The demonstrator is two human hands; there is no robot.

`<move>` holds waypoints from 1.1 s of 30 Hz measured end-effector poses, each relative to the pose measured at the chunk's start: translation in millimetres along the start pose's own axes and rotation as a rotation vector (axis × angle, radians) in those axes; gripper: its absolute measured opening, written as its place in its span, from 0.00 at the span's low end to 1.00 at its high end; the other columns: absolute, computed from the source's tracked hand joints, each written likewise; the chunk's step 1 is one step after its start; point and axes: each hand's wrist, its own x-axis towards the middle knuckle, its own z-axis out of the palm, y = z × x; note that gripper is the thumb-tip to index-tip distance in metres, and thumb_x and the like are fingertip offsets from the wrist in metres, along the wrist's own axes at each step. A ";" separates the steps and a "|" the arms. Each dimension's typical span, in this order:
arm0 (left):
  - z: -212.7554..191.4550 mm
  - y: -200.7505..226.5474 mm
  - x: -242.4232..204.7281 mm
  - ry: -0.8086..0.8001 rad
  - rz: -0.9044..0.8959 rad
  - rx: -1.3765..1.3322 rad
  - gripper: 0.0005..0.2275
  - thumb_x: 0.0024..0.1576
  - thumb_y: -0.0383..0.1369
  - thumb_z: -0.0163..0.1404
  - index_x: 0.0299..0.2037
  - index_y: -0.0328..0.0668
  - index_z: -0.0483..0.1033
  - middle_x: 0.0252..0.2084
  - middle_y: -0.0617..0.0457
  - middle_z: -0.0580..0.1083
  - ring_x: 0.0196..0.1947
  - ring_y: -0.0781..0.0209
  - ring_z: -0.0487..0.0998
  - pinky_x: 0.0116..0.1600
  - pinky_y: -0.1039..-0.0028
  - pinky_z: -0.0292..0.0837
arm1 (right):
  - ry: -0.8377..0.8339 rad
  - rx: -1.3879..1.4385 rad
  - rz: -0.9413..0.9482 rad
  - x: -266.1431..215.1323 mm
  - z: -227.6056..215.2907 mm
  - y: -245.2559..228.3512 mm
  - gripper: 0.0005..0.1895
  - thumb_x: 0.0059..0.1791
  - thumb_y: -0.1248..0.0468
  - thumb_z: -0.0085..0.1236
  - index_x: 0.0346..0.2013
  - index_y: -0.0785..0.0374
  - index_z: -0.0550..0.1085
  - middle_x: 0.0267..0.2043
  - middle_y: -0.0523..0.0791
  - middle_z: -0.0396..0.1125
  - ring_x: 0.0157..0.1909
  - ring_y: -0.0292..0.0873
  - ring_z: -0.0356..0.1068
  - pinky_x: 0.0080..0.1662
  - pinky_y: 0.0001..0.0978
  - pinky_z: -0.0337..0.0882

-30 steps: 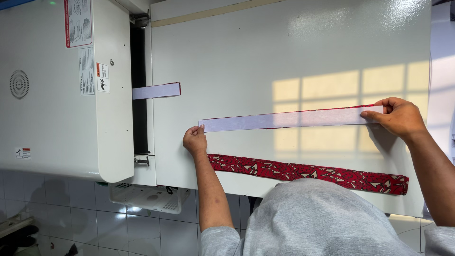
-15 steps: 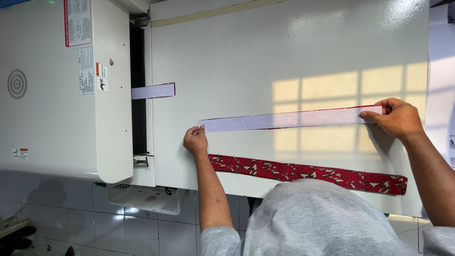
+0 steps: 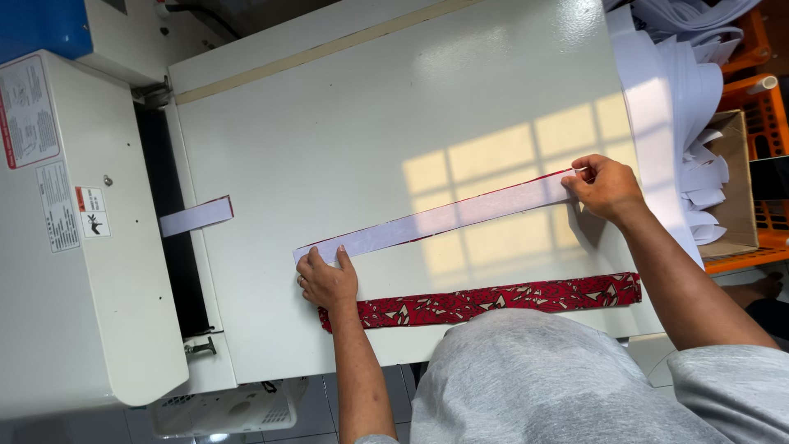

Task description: The person repeatedly places a white paper strip on top of a red patterned strip on a table, then feeds the combined strip into a machine. The person picks up the processed strip and repeats the process with new strips throughout the clip.

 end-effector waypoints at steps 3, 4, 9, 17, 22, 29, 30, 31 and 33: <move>-4.2 4.4 -1.8 -0.007 0.010 0.035 0.27 0.56 0.51 0.55 0.61 0.47 0.69 0.62 0.47 0.64 0.61 0.38 0.64 0.56 0.45 0.64 | -0.006 0.000 0.035 -1.7 -2.1 -9.6 0.23 0.49 0.56 0.67 0.55 0.62 0.76 0.40 0.44 0.75 0.41 0.40 0.74 0.46 0.33 0.75; -4.6 3.6 -1.9 -0.011 0.011 0.043 0.27 0.57 0.51 0.55 0.61 0.47 0.69 0.62 0.47 0.64 0.61 0.38 0.64 0.56 0.45 0.64 | -0.009 0.003 0.054 -3.2 -1.9 -11.9 0.22 0.49 0.57 0.67 0.55 0.62 0.76 0.39 0.44 0.75 0.41 0.41 0.74 0.46 0.33 0.75; -0.2 1.6 -0.3 -0.018 0.005 0.060 0.27 0.57 0.52 0.55 0.61 0.48 0.69 0.62 0.48 0.64 0.62 0.38 0.64 0.56 0.45 0.63 | 0.040 -0.019 0.044 -7.6 -1.2 -17.2 0.21 0.49 0.54 0.68 0.52 0.63 0.78 0.37 0.44 0.76 0.39 0.41 0.75 0.46 0.33 0.74; 1.3 0.0 -0.9 -0.018 0.003 0.087 0.27 0.57 0.53 0.54 0.62 0.47 0.69 0.62 0.48 0.65 0.60 0.38 0.65 0.56 0.46 0.63 | 0.090 -0.001 0.041 -5.6 2.2 -12.2 0.21 0.47 0.54 0.69 0.48 0.62 0.77 0.36 0.43 0.76 0.41 0.41 0.75 0.48 0.35 0.73; -6.4 23.5 -18.7 0.076 0.053 0.031 0.25 0.59 0.50 0.52 0.62 0.47 0.70 0.65 0.47 0.66 0.62 0.39 0.66 0.57 0.46 0.63 | 0.393 -0.035 -0.203 -8.4 6.6 18.1 0.18 0.51 0.54 0.68 0.47 0.64 0.78 0.41 0.48 0.73 0.44 0.47 0.73 0.48 0.40 0.72; -2.8 101.0 -59.8 -0.085 0.072 -0.044 0.45 0.46 0.63 0.58 0.65 0.34 0.61 0.64 0.39 0.62 0.64 0.40 0.60 0.62 0.47 0.55 | 0.585 -0.070 -0.445 -20.0 27.7 49.3 0.14 0.55 0.57 0.69 0.44 0.65 0.76 0.41 0.47 0.73 0.43 0.45 0.75 0.47 0.38 0.73; -3.8 105.4 -59.8 -0.107 0.069 -0.039 0.47 0.44 0.64 0.59 0.65 0.33 0.60 0.64 0.40 0.61 0.65 0.41 0.59 0.63 0.48 0.54 | 0.607 -0.084 -0.472 -20.1 29.8 51.1 0.13 0.56 0.57 0.69 0.43 0.64 0.76 0.39 0.45 0.74 0.41 0.44 0.75 0.47 0.37 0.74; -5.2 107.2 -57.5 -0.144 0.057 -0.019 0.48 0.45 0.64 0.58 0.66 0.32 0.58 0.65 0.40 0.60 0.65 0.42 0.58 0.63 0.50 0.53 | 0.631 -0.094 -0.500 -18.7 32.2 52.3 0.12 0.56 0.58 0.69 0.42 0.63 0.76 0.38 0.44 0.74 0.40 0.42 0.76 0.46 0.36 0.74; -6.7 107.1 -50.1 -0.220 0.034 0.022 0.50 0.45 0.65 0.58 0.68 0.31 0.56 0.66 0.41 0.59 0.65 0.44 0.57 0.64 0.53 0.51 | 0.650 -0.122 -0.544 -14.9 34.4 56.7 0.11 0.55 0.59 0.69 0.43 0.62 0.76 0.37 0.43 0.74 0.39 0.41 0.76 0.44 0.33 0.74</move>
